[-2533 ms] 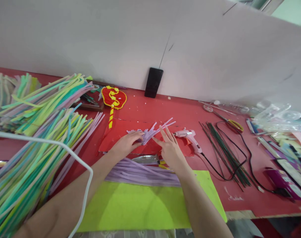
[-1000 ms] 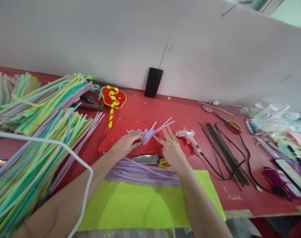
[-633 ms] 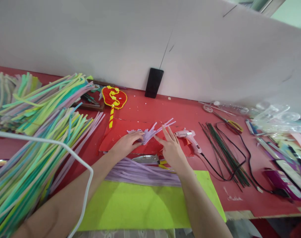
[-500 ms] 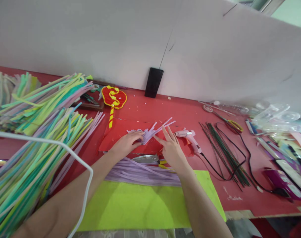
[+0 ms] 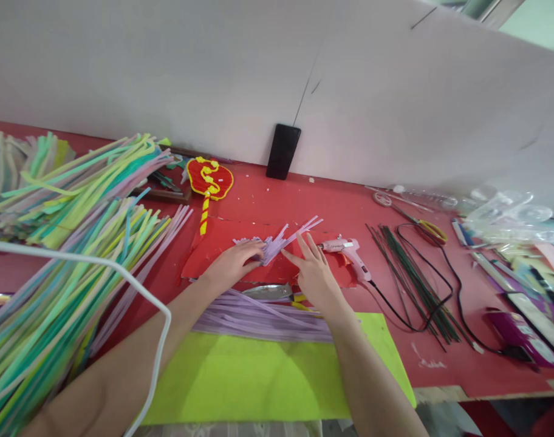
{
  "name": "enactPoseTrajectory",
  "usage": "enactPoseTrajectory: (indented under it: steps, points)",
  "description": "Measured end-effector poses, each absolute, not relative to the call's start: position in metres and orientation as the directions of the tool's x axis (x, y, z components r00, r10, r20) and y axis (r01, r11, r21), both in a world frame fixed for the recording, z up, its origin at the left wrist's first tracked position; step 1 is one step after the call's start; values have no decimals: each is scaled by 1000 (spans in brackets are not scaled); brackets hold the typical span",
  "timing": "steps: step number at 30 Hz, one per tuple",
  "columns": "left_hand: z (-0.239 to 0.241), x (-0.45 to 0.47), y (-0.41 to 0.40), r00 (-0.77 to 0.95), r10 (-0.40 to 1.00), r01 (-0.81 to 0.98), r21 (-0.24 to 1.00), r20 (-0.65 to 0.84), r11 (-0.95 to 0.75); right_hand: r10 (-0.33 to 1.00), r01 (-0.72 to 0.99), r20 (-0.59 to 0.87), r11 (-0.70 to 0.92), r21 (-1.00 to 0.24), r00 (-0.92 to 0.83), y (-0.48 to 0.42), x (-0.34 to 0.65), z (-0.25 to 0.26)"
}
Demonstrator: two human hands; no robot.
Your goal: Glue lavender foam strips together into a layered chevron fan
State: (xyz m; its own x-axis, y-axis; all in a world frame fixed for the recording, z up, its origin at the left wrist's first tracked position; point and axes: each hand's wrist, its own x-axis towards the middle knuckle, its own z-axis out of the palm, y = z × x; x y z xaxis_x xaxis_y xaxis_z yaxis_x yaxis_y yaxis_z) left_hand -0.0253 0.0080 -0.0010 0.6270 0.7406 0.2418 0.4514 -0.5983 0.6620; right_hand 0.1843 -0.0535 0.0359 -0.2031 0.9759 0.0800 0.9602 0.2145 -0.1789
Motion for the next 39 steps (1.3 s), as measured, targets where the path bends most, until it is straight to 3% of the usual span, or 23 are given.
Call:
enactPoseTrajectory:
  steps: [22, 39]
  points:
    - [-1, -25, 8, 630, 739, 464, 648, 238, -604, 970, 971, 173, 195, -140, -170, -50, 190, 31]
    - [1, -25, 7, 624, 743, 463, 652, 240, -600, 980, 976, 114, 179, -123, -166, -50, 186, 29]
